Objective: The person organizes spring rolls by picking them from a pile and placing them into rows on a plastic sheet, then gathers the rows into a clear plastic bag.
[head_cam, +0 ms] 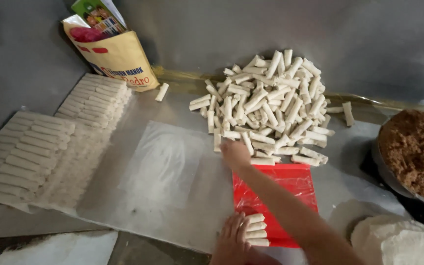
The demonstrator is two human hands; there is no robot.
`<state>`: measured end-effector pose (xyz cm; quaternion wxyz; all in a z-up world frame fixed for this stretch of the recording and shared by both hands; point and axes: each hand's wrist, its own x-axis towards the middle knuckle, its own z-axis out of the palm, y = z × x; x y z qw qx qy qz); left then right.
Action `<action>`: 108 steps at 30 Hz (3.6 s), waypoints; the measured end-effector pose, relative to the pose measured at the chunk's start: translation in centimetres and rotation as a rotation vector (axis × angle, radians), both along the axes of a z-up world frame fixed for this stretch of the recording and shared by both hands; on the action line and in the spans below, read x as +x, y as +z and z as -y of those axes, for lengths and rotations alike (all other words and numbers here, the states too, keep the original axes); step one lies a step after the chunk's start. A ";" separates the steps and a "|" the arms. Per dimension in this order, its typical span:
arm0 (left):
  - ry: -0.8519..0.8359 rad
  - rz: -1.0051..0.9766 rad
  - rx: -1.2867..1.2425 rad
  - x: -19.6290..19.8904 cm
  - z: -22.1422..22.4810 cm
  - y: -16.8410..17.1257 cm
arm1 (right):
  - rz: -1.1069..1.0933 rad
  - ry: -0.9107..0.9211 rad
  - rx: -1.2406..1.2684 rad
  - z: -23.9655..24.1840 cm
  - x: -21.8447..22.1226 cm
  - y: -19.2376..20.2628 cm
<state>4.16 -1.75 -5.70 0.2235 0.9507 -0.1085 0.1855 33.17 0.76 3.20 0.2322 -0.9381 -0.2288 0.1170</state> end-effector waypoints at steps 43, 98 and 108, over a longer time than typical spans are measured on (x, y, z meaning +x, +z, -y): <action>-0.015 -0.123 0.119 2.7 0.7 0.9 | -0.098 0.768 0.320 17.0 -5.6 -3.0; 0.009 -0.048 0.260 5.3 0.8 2.9 | -0.109 0.247 0.226 12.8 -6.1 5.5; -0.021 -0.147 0.244 5.4 0.6 3.6 | -0.262 0.595 0.157 14.5 -3.3 1.4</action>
